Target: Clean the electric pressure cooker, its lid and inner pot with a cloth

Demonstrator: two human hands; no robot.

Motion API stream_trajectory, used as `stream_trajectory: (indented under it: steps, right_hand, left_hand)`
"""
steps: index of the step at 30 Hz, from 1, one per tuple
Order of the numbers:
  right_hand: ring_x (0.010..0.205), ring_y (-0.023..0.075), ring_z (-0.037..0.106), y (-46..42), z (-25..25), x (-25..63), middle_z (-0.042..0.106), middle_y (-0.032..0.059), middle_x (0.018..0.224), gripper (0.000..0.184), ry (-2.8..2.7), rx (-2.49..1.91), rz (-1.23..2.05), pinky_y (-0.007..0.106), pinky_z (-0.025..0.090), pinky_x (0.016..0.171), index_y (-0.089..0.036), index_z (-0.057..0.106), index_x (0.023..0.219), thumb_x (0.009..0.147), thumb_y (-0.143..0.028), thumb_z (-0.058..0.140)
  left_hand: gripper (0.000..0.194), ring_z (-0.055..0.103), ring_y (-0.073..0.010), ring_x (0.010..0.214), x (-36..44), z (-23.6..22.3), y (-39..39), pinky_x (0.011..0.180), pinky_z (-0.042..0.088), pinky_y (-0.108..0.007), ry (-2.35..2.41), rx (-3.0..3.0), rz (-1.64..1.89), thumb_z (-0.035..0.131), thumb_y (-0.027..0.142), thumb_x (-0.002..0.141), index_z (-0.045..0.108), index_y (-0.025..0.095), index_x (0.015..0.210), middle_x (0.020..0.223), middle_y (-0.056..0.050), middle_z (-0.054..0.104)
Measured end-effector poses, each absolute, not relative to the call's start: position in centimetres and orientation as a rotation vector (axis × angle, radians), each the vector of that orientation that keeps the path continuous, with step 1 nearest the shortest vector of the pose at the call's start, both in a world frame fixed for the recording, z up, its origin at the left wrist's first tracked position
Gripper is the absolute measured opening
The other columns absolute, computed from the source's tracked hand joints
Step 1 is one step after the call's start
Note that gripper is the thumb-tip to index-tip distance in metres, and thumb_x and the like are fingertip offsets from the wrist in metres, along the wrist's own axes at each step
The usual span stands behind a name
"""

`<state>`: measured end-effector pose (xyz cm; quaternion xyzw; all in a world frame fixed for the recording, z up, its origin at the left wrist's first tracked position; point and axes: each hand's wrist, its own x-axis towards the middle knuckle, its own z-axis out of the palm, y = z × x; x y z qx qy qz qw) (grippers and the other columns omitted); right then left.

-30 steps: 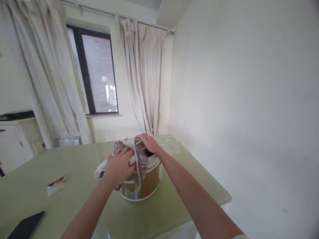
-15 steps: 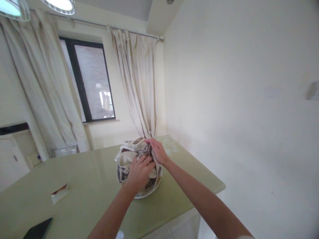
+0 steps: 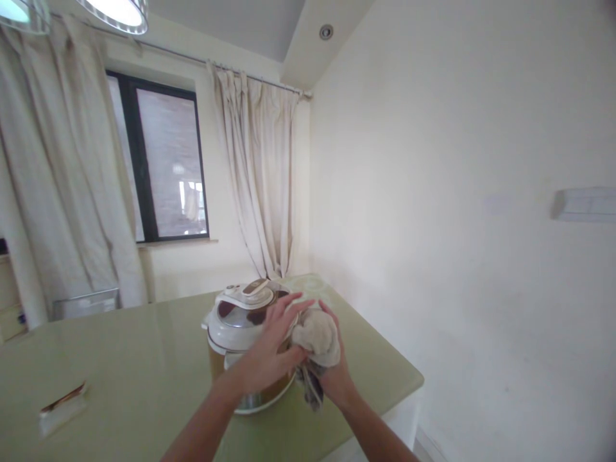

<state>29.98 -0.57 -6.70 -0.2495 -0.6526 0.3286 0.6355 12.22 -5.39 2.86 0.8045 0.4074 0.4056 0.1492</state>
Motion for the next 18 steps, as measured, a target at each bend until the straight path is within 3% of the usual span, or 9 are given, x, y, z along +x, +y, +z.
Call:
stream_trajectory:
  steps: [3, 7, 10, 13, 18]
  right_hand:
    - [0.123, 0.0288, 0.065, 2.9, -1.9, 29.7, 0.065, 0.0123, 0.138, 0.069, -1.417, -0.591, 0.483, 0.052, 0.053, 0.110, -0.029, 0.058, 0.143, 0.084, -0.053, 0.083]
    - [0.128, 0.0300, 0.060, 7.6, 1.9, 27.4, 0.066, 0.0115, 0.135, 0.031, -1.744, -0.654, 0.231, 0.050, 0.044, 0.116, -0.025, 0.076, 0.110, 0.087, -0.045, 0.081]
    - [0.123, 0.0308, 0.063, 10.8, 1.6, 24.4, 0.071, 0.0124, 0.124, 0.028, -2.064, -0.867, 0.236, 0.046, 0.047, 0.109, -0.023, 0.076, 0.106, 0.087, -0.043, 0.080]
    - [0.114, 0.0342, 0.067, 14.3, 0.6, 21.9, 0.073, 0.0178, 0.117, 0.035, -1.976, -1.202, 0.375, 0.044, 0.051, 0.095, -0.018, 0.072, 0.112, 0.087, -0.040, 0.077]
    - [0.094, 0.0302, 0.071, 20.3, -0.6, 20.8, 0.076, 0.0164, 0.093, 0.017, -1.782, -1.180, 0.605, 0.038, 0.050, 0.081, -0.013, 0.071, 0.088, 0.088, -0.030, 0.068]
  left_hand:
    - [0.048, 0.046, -0.0354, 0.147, 8.0, 2.2, -1.8, 0.122, 0.030, -0.066, 1.856, 2.230, 1.336, 0.053, 0.038, 0.098, 0.063, 0.032, 0.145, 0.157, -0.011, 0.054]
    - [0.054, 0.049, -0.0345, 0.147, 4.6, -0.6, 1.1, 0.123, 0.035, -0.060, 2.285, 2.308, 1.222, 0.045, 0.023, 0.097, 0.061, 0.025, 0.148, 0.157, -0.015, 0.055]
    - [0.053, 0.055, -0.0365, 0.141, 3.9, -1.9, 1.4, 0.115, 0.046, -0.054, 2.299, 2.395, 1.068, 0.048, 0.028, 0.097, 0.061, 0.020, 0.147, 0.163, -0.019, 0.047]
    - [0.055, 0.063, -0.0323, 0.131, 3.8, -2.1, 1.1, 0.108, 0.053, -0.048, 2.269, 2.362, 1.097, 0.052, 0.032, 0.097, 0.057, 0.030, 0.152, 0.162, -0.012, 0.047]
    - [0.056, 0.063, -0.0315, 0.131, 3.9, -1.7, 0.8, 0.109, 0.053, -0.047, 2.277, 2.317, 1.129, 0.055, 0.035, 0.097, 0.056, 0.035, 0.153, 0.161, -0.009, 0.049]
